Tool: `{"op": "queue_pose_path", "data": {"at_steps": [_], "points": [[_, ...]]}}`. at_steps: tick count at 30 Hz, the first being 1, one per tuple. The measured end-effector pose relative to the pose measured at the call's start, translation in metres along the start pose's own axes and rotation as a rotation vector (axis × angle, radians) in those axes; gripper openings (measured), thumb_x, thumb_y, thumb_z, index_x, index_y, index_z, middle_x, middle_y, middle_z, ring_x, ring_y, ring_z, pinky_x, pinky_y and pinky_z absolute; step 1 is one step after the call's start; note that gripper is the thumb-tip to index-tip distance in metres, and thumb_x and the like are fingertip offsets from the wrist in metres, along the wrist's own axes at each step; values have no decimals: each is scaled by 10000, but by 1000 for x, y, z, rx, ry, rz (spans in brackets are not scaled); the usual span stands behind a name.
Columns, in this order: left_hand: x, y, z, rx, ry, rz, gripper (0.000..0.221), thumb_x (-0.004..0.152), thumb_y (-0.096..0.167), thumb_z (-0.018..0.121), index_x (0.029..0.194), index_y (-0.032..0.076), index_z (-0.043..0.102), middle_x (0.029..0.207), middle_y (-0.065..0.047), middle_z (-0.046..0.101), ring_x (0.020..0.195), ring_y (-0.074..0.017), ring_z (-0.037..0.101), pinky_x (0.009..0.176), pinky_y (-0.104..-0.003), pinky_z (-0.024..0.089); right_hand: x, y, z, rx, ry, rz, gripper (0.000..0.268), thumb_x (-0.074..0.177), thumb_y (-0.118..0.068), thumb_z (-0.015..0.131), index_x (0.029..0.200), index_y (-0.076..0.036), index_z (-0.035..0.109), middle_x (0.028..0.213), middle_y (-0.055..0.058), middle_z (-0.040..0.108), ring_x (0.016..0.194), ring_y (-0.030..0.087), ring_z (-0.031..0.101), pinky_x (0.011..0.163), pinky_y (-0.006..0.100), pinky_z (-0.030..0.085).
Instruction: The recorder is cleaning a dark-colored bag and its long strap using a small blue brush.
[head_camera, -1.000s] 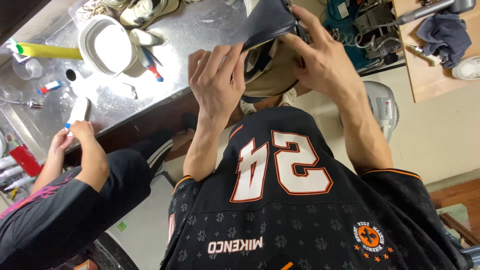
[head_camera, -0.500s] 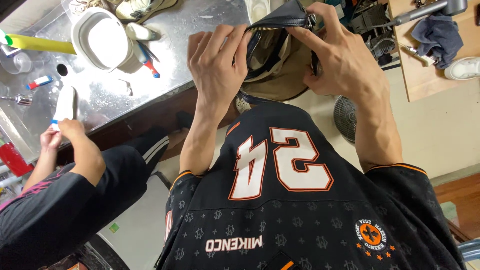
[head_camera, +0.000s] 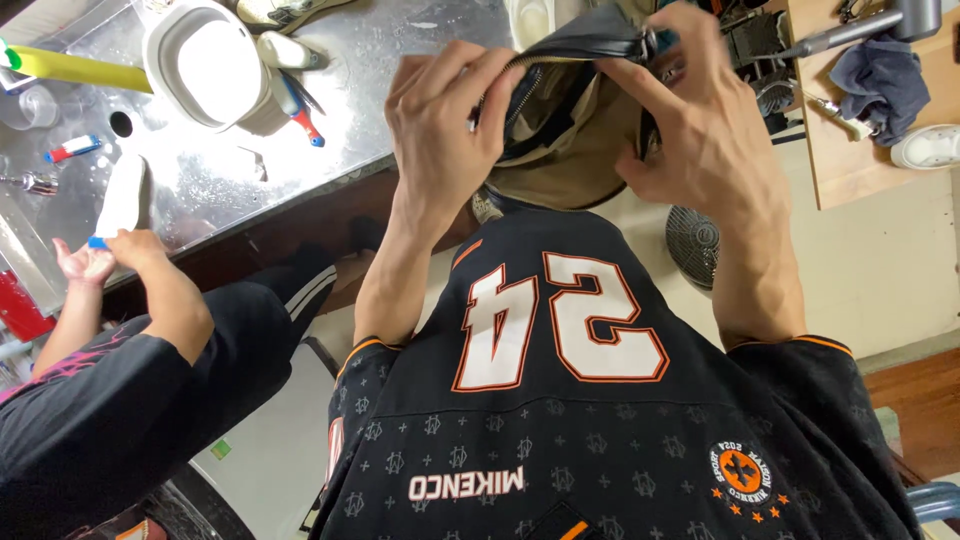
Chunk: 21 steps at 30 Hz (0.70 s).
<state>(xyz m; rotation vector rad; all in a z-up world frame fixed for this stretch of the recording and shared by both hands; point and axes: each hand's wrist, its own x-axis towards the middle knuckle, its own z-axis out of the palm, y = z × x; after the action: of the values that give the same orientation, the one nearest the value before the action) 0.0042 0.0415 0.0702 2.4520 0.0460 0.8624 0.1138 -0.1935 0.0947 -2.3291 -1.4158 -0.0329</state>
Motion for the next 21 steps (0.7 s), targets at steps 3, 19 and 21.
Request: {"op": "queue_pose_path", "data": {"at_steps": [3,19,21], "points": [[5,14,-7,-39,-16,14,112,979,124,799,1078,80,770,958,6,700,803,-193,635,849,-336,471,3,-37,-8,-315,307,-30,615,733,-300,944,1271,-151,685,1257,101,405,970,340,595,842,425,562],[14,24,-7,-63,-91,97,111,978,150,811,1073,104,773,944,38,693,768,-180,601,851,-324,426,7,-24,10,-261,-132,-141,231,983,-209,706,1125,-28,685,1166,98,626,1063,245,650,851,344,579],[15,23,-5,-83,-101,81,86,1001,153,800,1070,107,774,949,41,691,780,-156,616,858,-339,428,5,-16,8,-89,-174,-120,350,990,-221,708,1243,19,673,1260,163,633,1054,292,669,788,359,572]]}}
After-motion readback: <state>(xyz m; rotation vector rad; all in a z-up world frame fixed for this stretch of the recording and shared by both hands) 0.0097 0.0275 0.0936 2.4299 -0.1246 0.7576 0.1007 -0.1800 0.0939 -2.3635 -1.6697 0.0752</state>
